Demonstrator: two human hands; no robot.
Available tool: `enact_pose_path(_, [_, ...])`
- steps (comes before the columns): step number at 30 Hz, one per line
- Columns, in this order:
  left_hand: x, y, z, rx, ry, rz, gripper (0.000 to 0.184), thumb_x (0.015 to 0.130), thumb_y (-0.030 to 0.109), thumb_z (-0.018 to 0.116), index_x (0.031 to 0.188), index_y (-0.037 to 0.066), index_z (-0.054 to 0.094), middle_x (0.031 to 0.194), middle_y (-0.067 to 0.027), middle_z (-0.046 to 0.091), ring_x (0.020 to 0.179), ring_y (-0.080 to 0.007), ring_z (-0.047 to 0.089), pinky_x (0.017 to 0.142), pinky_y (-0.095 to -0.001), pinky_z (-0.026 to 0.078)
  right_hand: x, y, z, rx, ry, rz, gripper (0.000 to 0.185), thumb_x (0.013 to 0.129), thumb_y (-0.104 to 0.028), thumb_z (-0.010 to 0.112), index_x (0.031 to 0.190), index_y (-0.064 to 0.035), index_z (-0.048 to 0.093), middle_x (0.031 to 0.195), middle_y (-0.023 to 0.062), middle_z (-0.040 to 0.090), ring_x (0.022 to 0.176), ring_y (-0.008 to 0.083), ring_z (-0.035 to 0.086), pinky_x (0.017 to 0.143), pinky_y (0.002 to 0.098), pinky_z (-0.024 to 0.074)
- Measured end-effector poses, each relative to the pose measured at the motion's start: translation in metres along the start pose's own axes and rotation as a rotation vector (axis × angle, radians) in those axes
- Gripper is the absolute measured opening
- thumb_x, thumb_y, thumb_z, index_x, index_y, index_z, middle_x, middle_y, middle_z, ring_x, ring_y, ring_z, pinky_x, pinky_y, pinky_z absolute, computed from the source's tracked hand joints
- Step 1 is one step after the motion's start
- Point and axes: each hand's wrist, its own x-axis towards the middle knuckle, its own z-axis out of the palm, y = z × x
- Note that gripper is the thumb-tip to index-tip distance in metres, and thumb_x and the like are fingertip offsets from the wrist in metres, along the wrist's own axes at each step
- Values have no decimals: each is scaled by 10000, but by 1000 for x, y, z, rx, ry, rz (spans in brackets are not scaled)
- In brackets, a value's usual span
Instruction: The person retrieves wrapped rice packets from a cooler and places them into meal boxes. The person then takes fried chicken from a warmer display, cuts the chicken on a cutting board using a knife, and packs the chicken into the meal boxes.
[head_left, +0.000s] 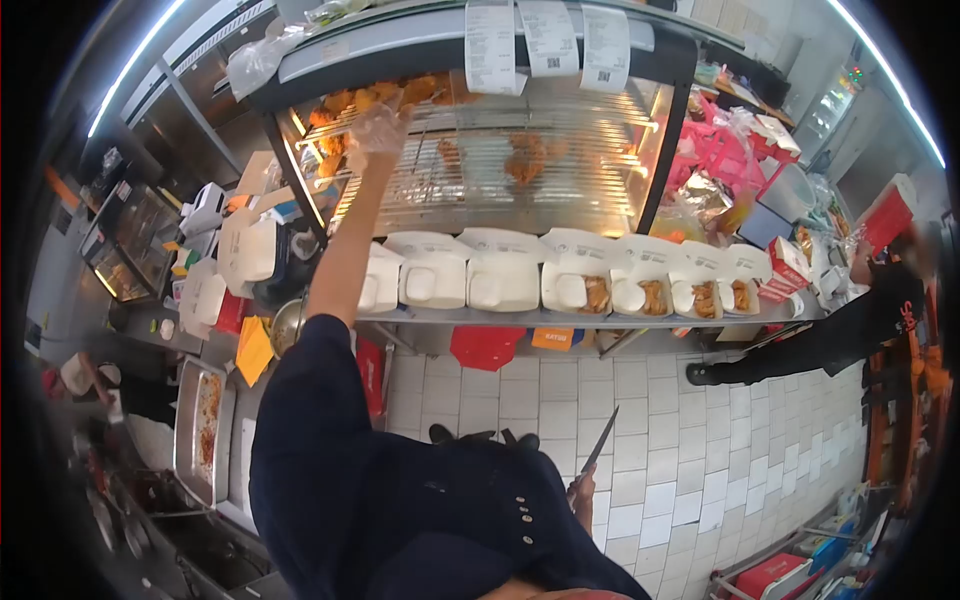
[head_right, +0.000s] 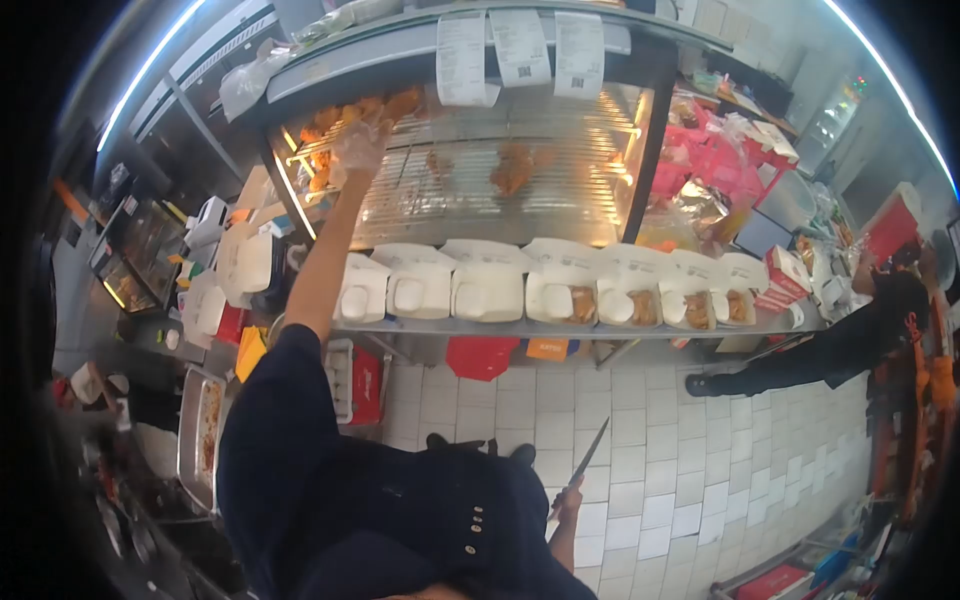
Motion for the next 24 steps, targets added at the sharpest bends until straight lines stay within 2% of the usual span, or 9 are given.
enact_pose_path(1, [20,-2,4,-17,15,0,480,943,566,553,1157,164,705,1041,-93,736,914,-285,710,765,-425,564,-3,-2,3,13,5,-18,744,906,-831,345,682,-129,439,503,19,386,398,177,405,380,342,367])
enact_pose_path(3, [52,1,12,124,-112,238,466,951,521,565,1237,167,667,1125,-82,726,1017,-269,708,831,-418,575,-12,10,2,43,53,-26,731,913,-822,343,636,-150,414,493,19,394,402,172,422,381,343,371])
enact_pose_path(4, [63,3,14,99,-208,253,519,927,493,598,1341,180,588,1235,-100,688,1135,-283,671,894,-428,570,-17,21,2,16,78,-38,757,910,-836,299,621,-148,429,480,5,383,392,169,391,381,347,334])
enact_pose_path(5, [73,7,16,76,-199,257,519,927,493,598,1341,180,588,1235,-100,688,1135,-283,671,894,-428,570,-20,33,0,-11,103,-49,787,907,-849,255,605,-147,444,466,-9,373,382,165,361,380,352,297])
enact_pose_path(10, [99,13,25,216,-469,218,733,790,391,730,1457,211,485,1469,-130,526,1360,-329,493,1106,-478,420,-33,58,10,-81,155,-32,769,911,-839,278,587,-156,418,463,-6,366,379,165,367,375,349,308])
enact_pose_path(13, [112,3,49,190,-581,122,671,855,432,686,1464,263,460,1534,-106,465,1351,-337,513,1115,-473,419,-43,69,11,-89,164,-23,759,914,-833,293,576,-161,402,461,-5,362,377,165,370,372,347,314])
enact_pose_path(15, [112,-2,60,159,-603,87,629,862,407,688,1432,244,479,1488,-100,487,1320,-324,526,1095,-456,427,-48,76,12,-89,160,-31,754,915,-829,302,569,-165,391,460,-4,360,376,165,373,370,345,318])
enact_pose_path(20, [78,3,71,25,-408,96,524,877,344,692,1351,197,527,1374,-86,541,1244,-291,558,1043,-413,447,-81,111,-3,-90,155,-77,744,919,-820,325,551,-174,365,457,-1,353,372,165,379,365,342,329])
enact_pose_path(24, [55,13,84,-205,-282,3,440,889,294,695,1287,159,564,1282,-75,584,1183,-265,583,1003,-379,463,-92,109,-5,-34,143,-144,738,922,-812,344,537,-182,344,455,1,348,370,165,383,361,340,337])
